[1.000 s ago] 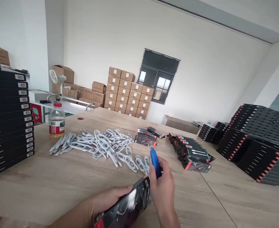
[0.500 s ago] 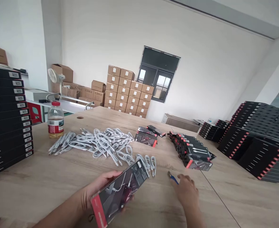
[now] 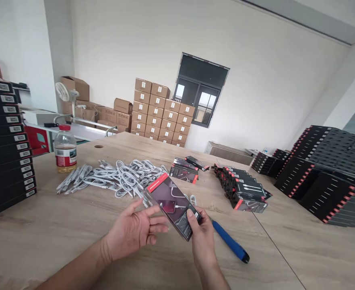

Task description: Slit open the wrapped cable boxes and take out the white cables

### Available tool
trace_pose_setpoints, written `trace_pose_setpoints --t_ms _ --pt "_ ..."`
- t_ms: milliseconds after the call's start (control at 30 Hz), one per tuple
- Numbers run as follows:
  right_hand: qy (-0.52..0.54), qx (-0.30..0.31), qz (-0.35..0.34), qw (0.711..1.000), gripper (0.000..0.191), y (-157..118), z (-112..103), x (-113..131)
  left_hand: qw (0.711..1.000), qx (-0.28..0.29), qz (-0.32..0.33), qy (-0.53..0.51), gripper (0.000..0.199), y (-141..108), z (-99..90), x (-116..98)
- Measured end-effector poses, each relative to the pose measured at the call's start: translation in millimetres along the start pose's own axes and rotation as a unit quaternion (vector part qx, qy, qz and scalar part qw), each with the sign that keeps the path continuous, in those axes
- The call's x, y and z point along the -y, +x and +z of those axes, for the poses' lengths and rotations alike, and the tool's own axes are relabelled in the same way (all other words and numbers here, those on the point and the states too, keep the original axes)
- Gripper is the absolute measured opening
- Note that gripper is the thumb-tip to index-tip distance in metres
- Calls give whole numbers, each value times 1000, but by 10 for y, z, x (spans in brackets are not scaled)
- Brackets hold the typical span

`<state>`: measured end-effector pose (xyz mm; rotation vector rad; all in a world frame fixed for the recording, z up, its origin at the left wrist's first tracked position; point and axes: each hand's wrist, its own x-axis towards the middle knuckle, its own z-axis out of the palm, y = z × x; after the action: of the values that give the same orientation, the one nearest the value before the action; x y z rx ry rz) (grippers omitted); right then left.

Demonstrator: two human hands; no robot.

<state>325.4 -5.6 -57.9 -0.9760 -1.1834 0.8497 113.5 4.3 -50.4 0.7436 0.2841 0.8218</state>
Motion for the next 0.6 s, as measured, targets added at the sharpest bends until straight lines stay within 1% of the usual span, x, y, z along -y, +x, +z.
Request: trace_pose_setpoints --t_ms 67,100,167,233,267,333,367,467,533,600 --pt "2 -20 15 1000 40 -29 79 -63 994 -42 70 75 45 66 55 103" --pt "-8 -11 19 1000 40 -52 112 -83 986 -73 104 112 42 94 88 157" --pt "-55 37 6 998 39 -102 155 -99 966 -140 151 157 40 132 138 232" --pt "-120 90 -6 989 38 -139 161 -88 953 -182 165 177 40 136 151 245" --pt "-156 108 -14 982 39 -150 153 -76 949 -192 162 192 40 126 143 230" --pt "-212 138 -34 967 41 -160 128 -48 945 -192 138 225 41 91 111 182" --pt "-225 153 -46 961 43 -160 116 -37 945 -185 123 238 42 71 92 158" --pt "-215 195 -66 955 46 -155 95 -22 949 -155 94 260 47 25 52 119" --pt "-202 202 -59 957 47 -150 90 -27 949 -141 84 269 48 10 50 111" --pt "-202 189 -55 960 49 -146 88 -32 953 -138 63 263 48 0 66 96"
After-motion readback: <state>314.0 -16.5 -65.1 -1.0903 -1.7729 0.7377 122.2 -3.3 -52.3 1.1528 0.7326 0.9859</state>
